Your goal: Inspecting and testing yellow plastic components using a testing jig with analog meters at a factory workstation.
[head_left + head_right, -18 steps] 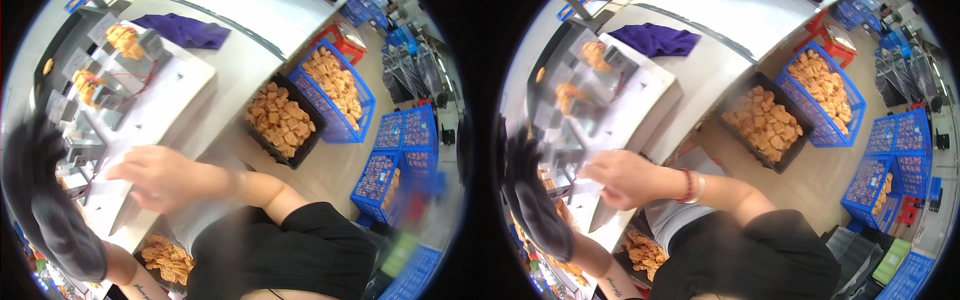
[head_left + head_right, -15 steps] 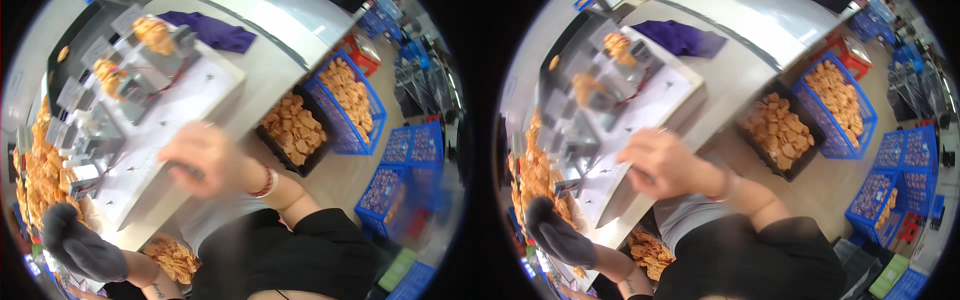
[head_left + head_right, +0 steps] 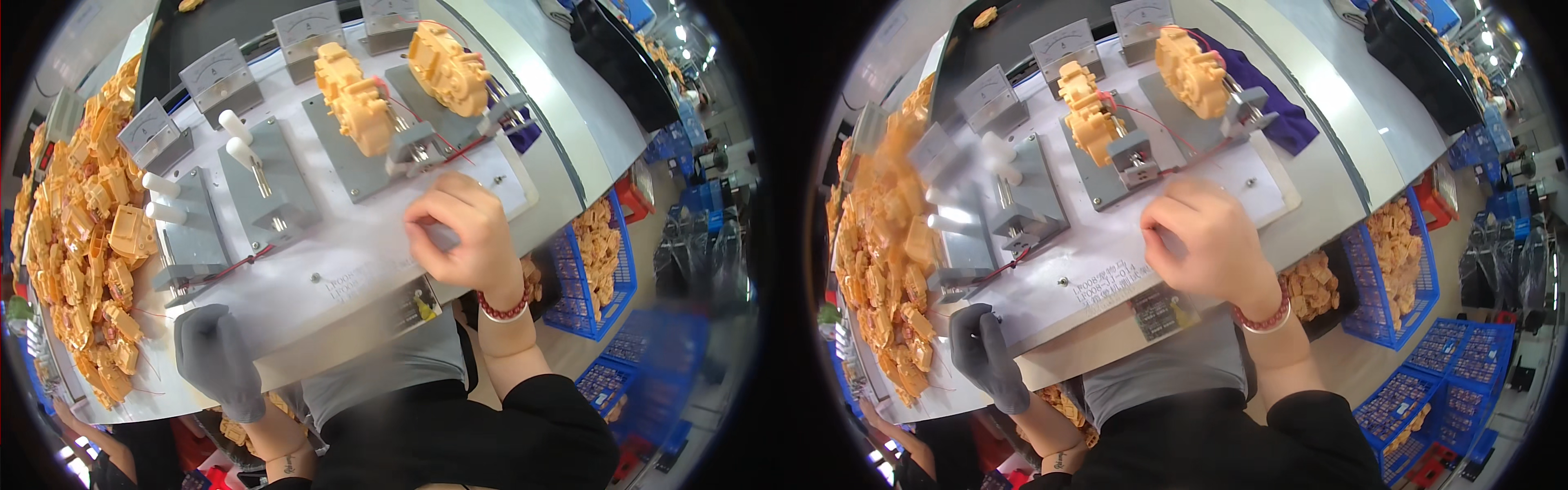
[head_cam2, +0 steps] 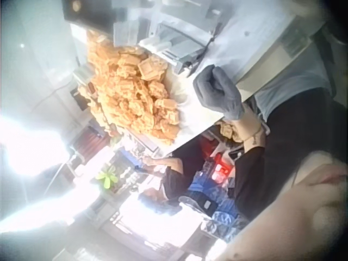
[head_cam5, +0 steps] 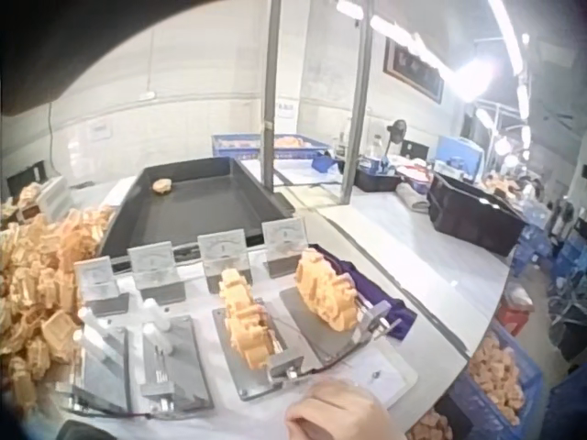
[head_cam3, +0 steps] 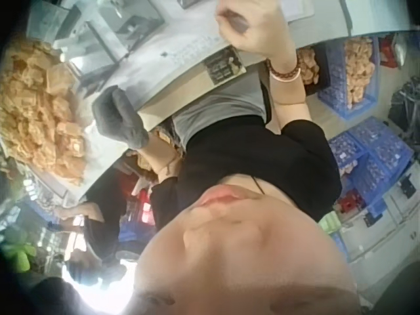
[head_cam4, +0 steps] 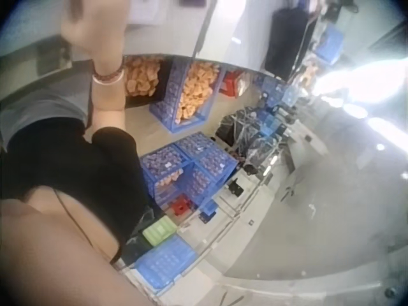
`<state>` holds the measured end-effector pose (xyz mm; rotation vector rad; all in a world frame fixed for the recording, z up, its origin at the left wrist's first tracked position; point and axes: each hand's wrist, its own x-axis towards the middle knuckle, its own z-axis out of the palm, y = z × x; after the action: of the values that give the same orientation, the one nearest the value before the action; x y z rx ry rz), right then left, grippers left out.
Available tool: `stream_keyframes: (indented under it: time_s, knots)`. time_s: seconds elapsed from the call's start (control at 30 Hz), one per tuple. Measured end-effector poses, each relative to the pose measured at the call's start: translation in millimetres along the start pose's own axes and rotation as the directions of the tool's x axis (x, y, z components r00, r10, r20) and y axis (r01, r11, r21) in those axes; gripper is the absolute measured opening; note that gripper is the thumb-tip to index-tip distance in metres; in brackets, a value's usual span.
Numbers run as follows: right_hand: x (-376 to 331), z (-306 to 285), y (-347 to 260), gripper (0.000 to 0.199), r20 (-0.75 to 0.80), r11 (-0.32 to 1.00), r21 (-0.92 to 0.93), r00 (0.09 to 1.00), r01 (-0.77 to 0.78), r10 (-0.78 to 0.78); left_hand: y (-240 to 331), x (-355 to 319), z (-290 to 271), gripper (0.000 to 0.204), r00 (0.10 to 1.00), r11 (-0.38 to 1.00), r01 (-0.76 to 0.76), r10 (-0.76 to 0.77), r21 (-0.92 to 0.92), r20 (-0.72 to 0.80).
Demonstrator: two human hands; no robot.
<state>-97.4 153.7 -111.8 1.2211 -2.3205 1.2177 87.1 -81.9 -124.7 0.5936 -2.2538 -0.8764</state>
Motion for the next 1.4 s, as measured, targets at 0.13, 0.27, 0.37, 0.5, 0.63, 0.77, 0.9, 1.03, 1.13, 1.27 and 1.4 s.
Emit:
stream_keyframes:
  time_s: [0.13, 0.27, 0.37, 0.5, 0.63, 0.77, 0.9, 1.03, 1.13, 1.27, 1.4]
  knots:
    - [3.8, 2.7, -1.3, 0.013, -0.031, 0.999, 0.032, 0.999, -0.028, 0.029, 5.6, 1.0, 8.4, 0.007, 0.994, 0.985, -0.072, 0.084, 0.154, -0.077]
    - [1.4, 1.6, 0.9, 0.014, -0.039, 1.000, 0.026, 0.999, 0.002, -0.001, 10.1, 2.0, 9.4, 0.007, 0.996, 0.976, -0.065, 0.077, 0.209, -0.052]
    - [1.7, -1.3, 1.2, 0.014, -0.009, 1.000, 0.027, 1.000, -0.004, 0.004, 10.5, 2.9, 8.8, 0.007, 0.994, 0.974, -0.095, 0.105, 0.205, -0.037]
    - [1.5, -2.0, 2.9, 0.014, 0.000, 0.999, 0.049, 1.000, -0.013, 0.013, 10.9, 2.7, 9.4, 0.007, 0.992, 0.973, -0.119, 0.126, 0.197, -0.024]
    - [0.2, -2.1, 1.5, 0.014, -0.004, 0.998, 0.052, 0.999, -0.041, 0.041, 11.2, 2.2, 9.2, 0.007, 0.993, 0.972, -0.113, 0.120, 0.208, -0.022]
    - [-0.4, -2.2, -0.2, 0.013, 0.000, 0.995, 0.059, 0.997, -0.077, 0.077, 16.3, 1.9, 9.6, 0.011, 0.998, 0.977, -0.049, 0.055, 0.209, -0.023]
    - [-1.2, -2.7, -0.7, 0.013, 0.001, 0.993, 0.077, 0.996, -0.091, 0.091, 16.1, 1.5, 8.8, 0.017, 1.000, 0.976, 0.005, 0.000, 0.216, -0.019]
    - [-0.8, -3.4, -0.6, 0.013, 0.012, 0.992, 0.087, 0.996, -0.092, 0.092, 16.7, 1.2, 8.6, 0.017, 1.000, 0.976, 0.009, -0.004, 0.218, -0.026]
    - [-0.9, -3.5, 0.2, 0.012, 0.016, 0.991, 0.095, 0.995, -0.098, 0.097, 17.3, 1.3, 8.5, 0.017, 1.000, 0.978, 0.020, -0.016, 0.207, -0.024]
    - [-0.3, -5.1, 0.0, 0.012, 0.032, 0.990, 0.098, 0.995, -0.102, 0.100, 12.5, 2.5, 9.3, 0.010, 0.999, 0.978, -0.041, 0.048, 0.204, -0.026]
    - [-0.9, -6.6, 0.2, 0.011, 0.035, 0.988, 0.103, 0.994, -0.111, 0.108, 16.2, 1.1, 9.4, 0.016, 0.999, 0.978, 0.038, -0.032, 0.207, -0.032]
